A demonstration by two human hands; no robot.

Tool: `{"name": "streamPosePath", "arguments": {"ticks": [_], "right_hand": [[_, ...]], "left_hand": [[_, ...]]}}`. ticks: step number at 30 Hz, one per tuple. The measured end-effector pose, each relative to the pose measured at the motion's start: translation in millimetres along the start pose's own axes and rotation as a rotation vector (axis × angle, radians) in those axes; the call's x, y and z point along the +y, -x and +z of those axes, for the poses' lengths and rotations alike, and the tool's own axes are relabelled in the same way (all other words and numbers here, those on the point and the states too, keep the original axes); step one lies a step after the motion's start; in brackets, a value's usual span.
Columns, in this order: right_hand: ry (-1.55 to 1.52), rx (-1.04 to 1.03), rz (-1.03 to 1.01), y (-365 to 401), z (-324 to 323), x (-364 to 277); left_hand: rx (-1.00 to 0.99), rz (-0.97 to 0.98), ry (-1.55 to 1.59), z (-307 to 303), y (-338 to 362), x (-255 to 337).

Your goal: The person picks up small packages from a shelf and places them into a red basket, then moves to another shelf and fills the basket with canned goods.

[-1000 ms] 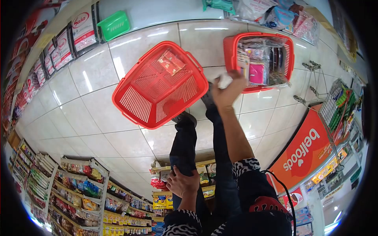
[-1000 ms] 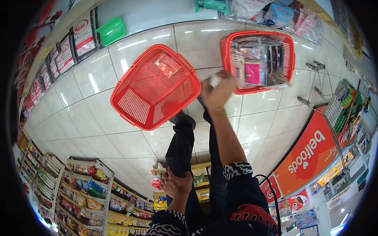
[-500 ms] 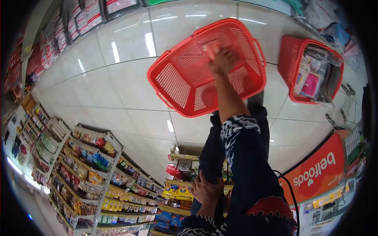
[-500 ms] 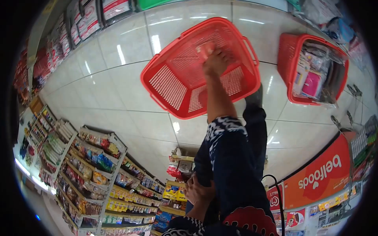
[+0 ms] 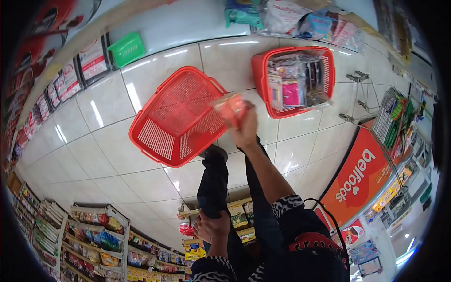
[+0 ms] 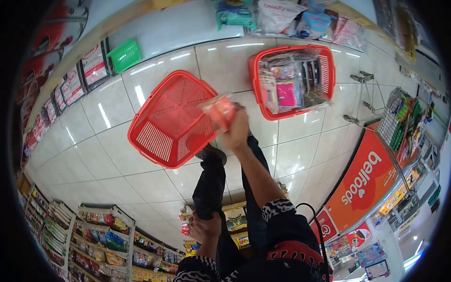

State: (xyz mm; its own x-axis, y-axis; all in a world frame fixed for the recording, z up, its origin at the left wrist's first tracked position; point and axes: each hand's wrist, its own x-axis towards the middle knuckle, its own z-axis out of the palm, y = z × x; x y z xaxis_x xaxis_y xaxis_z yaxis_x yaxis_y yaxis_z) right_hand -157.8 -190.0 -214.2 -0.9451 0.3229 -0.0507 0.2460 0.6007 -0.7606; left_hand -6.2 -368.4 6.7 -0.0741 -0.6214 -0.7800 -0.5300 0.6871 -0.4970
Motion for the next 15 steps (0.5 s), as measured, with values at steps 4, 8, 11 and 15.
{"name": "streamPosePath", "arguments": {"ticks": [4, 8, 11, 15], "right_hand": [[0.179, 0.283, 0.055, -21, -77, 75], [0.685, 0.263, 0.107, -43, -124, 144], [0.815, 0.123, 0.302, -37, -126, 171], [0.835, 0.252, 0.545, -38, -115, 132]], "left_hand": [[0.029, 0.033, -0.008, -2, 4, 13], [0.151, 0.067, -0.066, 2, 12, 24], [0.174, 0.046, -0.107, -3, 14, 30], [0.158, 0.035, -0.068, 14, 0, 22]]}}
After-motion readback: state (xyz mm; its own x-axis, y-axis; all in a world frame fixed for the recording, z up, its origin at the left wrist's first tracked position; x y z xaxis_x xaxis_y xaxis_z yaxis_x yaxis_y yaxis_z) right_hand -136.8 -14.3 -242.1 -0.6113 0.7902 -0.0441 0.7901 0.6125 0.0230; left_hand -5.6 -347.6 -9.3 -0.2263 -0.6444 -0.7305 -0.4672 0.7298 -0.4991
